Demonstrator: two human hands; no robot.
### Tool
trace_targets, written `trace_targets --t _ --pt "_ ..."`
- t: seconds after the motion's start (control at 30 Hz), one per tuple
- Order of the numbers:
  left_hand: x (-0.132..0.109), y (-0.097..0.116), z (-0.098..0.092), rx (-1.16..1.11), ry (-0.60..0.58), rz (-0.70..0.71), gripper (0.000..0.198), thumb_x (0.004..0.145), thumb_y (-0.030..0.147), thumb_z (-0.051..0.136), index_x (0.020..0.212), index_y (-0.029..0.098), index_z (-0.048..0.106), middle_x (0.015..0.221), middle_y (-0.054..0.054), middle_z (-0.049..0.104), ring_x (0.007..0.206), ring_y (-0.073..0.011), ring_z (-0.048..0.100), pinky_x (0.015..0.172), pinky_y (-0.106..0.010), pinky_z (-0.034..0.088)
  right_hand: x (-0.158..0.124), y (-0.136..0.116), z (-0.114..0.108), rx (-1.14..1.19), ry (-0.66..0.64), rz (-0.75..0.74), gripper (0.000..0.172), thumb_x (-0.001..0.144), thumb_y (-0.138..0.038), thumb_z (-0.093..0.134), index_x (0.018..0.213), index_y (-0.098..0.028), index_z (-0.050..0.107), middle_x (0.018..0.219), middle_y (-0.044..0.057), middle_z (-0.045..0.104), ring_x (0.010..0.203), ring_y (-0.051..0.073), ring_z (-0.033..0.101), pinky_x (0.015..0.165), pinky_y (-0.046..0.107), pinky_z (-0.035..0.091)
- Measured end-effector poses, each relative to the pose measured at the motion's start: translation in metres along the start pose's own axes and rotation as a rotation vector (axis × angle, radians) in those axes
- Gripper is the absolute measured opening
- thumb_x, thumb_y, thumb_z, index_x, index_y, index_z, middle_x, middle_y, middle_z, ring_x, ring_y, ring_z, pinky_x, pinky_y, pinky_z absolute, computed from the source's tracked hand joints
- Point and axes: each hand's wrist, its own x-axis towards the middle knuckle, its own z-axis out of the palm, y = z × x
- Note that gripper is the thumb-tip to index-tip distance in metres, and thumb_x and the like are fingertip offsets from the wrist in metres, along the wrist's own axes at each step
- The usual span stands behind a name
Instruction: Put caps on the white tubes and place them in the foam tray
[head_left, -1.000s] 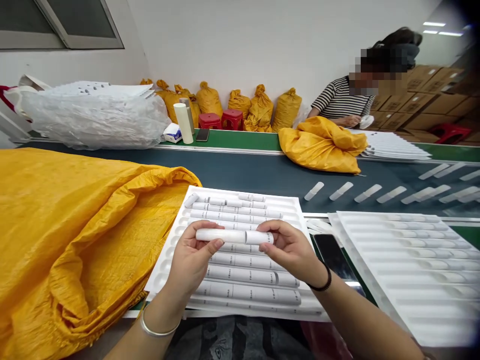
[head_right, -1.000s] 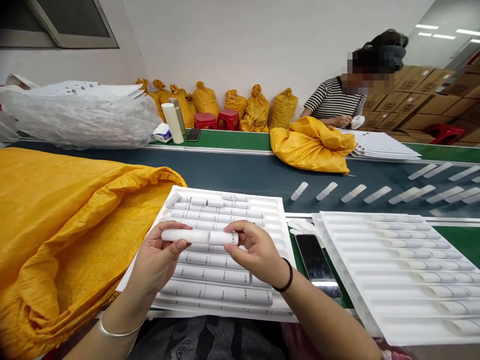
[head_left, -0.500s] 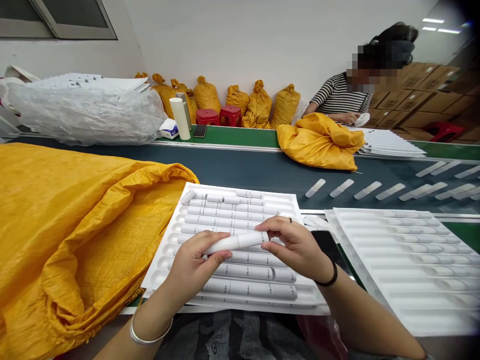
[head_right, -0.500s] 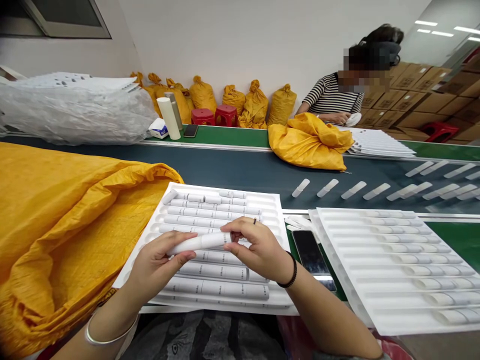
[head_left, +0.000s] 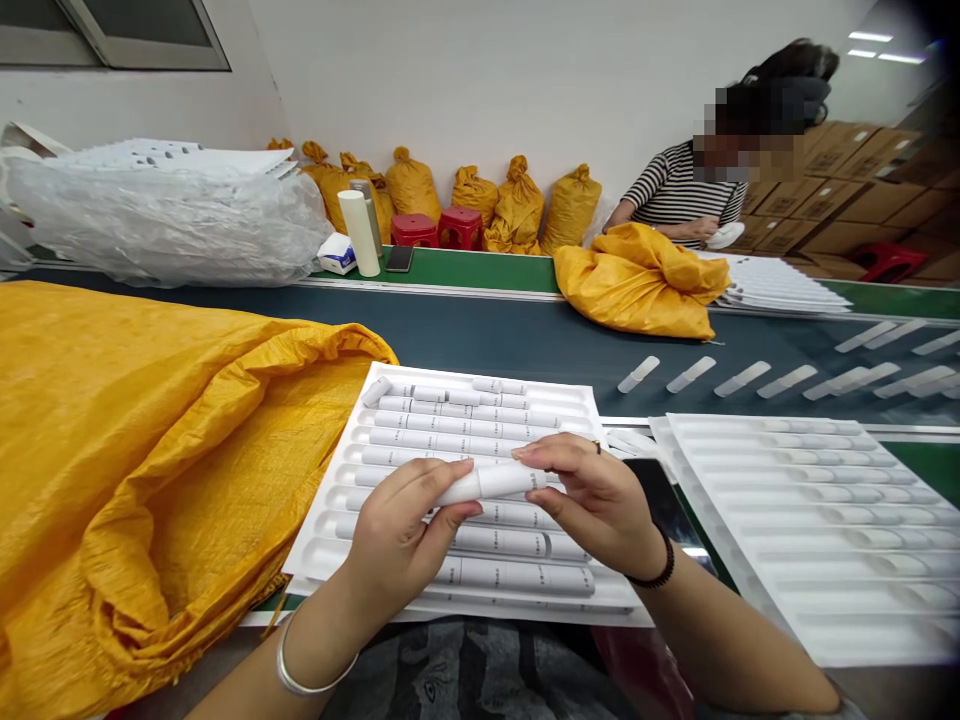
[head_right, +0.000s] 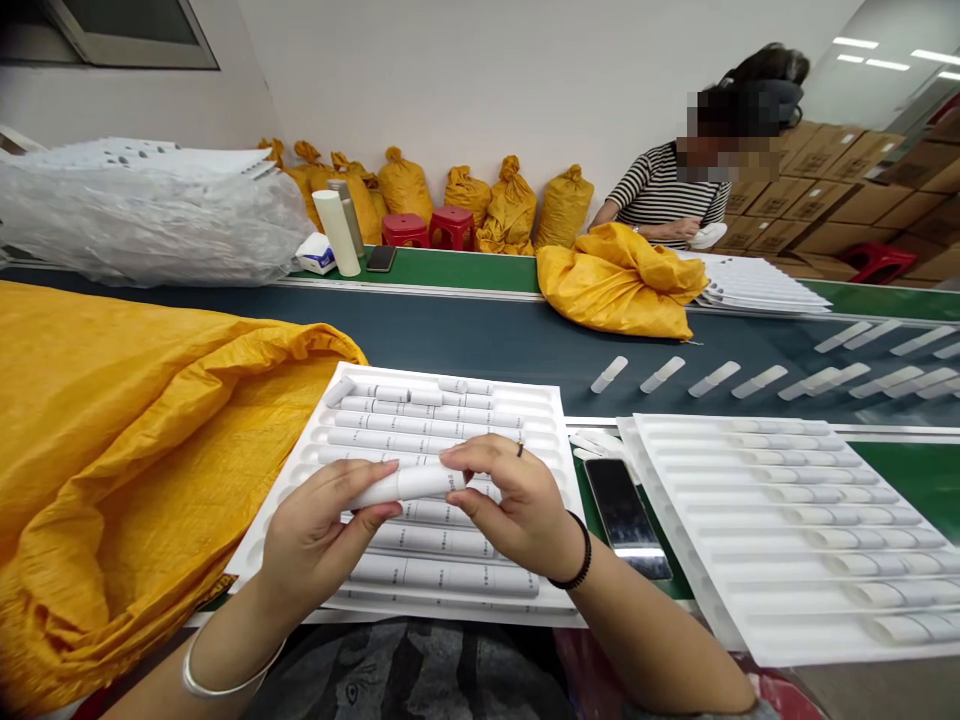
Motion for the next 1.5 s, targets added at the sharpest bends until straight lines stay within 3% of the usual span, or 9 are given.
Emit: trace_targets --t 0.17,0.4,0.6,0.83,1.0,1.13,1.23,1.33,1.5 --pt "-0.002 -0.002 0.010 0.032 0.042 0.030 0.046 0.079 0.010 0.065 0.122 0.022 0.057 0.096 -0.006 0.068 0.086 -0.0182 0.062 0.078 -0.027 0.049 0.001 -0.004 0.010 -0.023 0.023 0.067 0.030 0.085 -0.019 0.060 0.116 -0.022 0.059 0.105 0.009 0.065 0.093 0.020 0.061 0.081 0.034 0.052" --pt "-0.011 -0.005 0.027 0.106 0.073 0.136 0.066 0.076 0.006 0.066 0.135 0.026 0.045 0.097 -0.006 0.068 0.087 -0.0190 0.063 0.080 -0.030 0.051 -0.008 -0.006 0.035 0.248 0.240 0.498 0.021 0.089 -0.035 0.052 0.097 -0.018 0.062 0.088 0.006 0.066 0.063 0.013 0.058 0.055 0.026 0.051" --pt "-0.011 -0.006 0.020 0.072 0.093 0.050 0.052 0.077 0.010 0.066 0.125 0.026 0.055 0.093 -0.005 0.069 0.082 -0.0202 0.063 0.075 -0.031 0.051 -0.008 -0.002 0.012 0.065 0.445 0.335 0.018 0.092 -0.030 0.051 0.091 -0.021 0.066 0.096 0.006 0.064 0.077 0.016 0.061 0.070 0.034 0.053" --pt "-0.012 0.002 0.009 -0.215 -0.014 -0.164 0.027 0.082 0.016 0.061 0.108 0.021 0.063 0.086 -0.004 0.066 0.078 -0.0170 0.061 0.068 -0.027 0.048 -0.009 -0.015 0.006 -0.194 -0.136 -0.088 0.042 0.091 -0.025 0.051 0.133 -0.022 0.044 0.105 0.010 0.061 0.093 0.021 0.059 0.079 0.034 0.052" --pt "-0.020 0.004 0.013 -0.216 -0.049 -0.191 0.027 0.084 0.018 0.058 0.111 0.022 0.061 0.086 -0.004 0.065 0.079 -0.0175 0.060 0.070 -0.028 0.048 -0.009 -0.018 0.025 -0.272 -0.227 -0.121 0.036 0.091 -0.017 0.050 0.127 -0.017 0.046 0.099 0.012 0.064 0.090 0.020 0.060 0.077 0.033 0.052" --pt "-0.023 -0.016 0.006 -0.025 -0.263 -0.290 0.052 0.082 0.031 0.063 0.131 0.023 0.049 0.112 -0.011 0.064 0.095 -0.0246 0.061 0.080 -0.035 0.050 0.005 0.024 0.016 -0.586 -0.285 -0.169 0.021 0.088 -0.019 0.054 0.107 -0.016 0.061 0.090 0.012 0.066 0.080 0.023 0.061 0.071 0.037 0.051" --pt "-0.027 -0.046 -0.026 0.232 -0.175 -0.381 0.067 0.084 0.039 0.057 0.143 0.020 0.032 0.138 -0.015 0.045 0.121 -0.0304 0.048 0.098 -0.043 0.042 0.019 0.086 -0.028 -0.807 0.028 0.061 0.021 0.083 -0.028 0.059 0.099 -0.017 0.065 0.087 0.013 0.064 0.084 0.026 0.060 0.077 0.039 0.048" --pt "-0.043 -0.082 -0.079 0.598 0.034 -0.491 0.054 0.088 0.041 0.046 0.135 0.015 0.043 0.135 -0.016 0.046 0.126 -0.0324 0.041 0.107 -0.047 0.032 0.025 0.152 -0.083 -0.878 0.395 0.491 0.023 0.082 -0.036 0.055 0.092 -0.017 0.063 0.085 0.016 0.063 0.077 0.025 0.062 0.064 0.033 0.045" --pt "-0.097 -0.128 -0.143 1.027 0.006 -1.036 0.049 0.086 0.047 0.042 0.119 0.015 0.059 0.137 -0.024 0.041 0.125 -0.0498 0.035 0.093 -0.069 0.029 0.015 0.217 -0.120 -0.749 0.269 0.654 0.028 0.066 -0.031 0.067 0.044 -0.026 0.050 0.043 0.006 0.053 0.033 0.017 0.048 0.037 0.030 0.033"
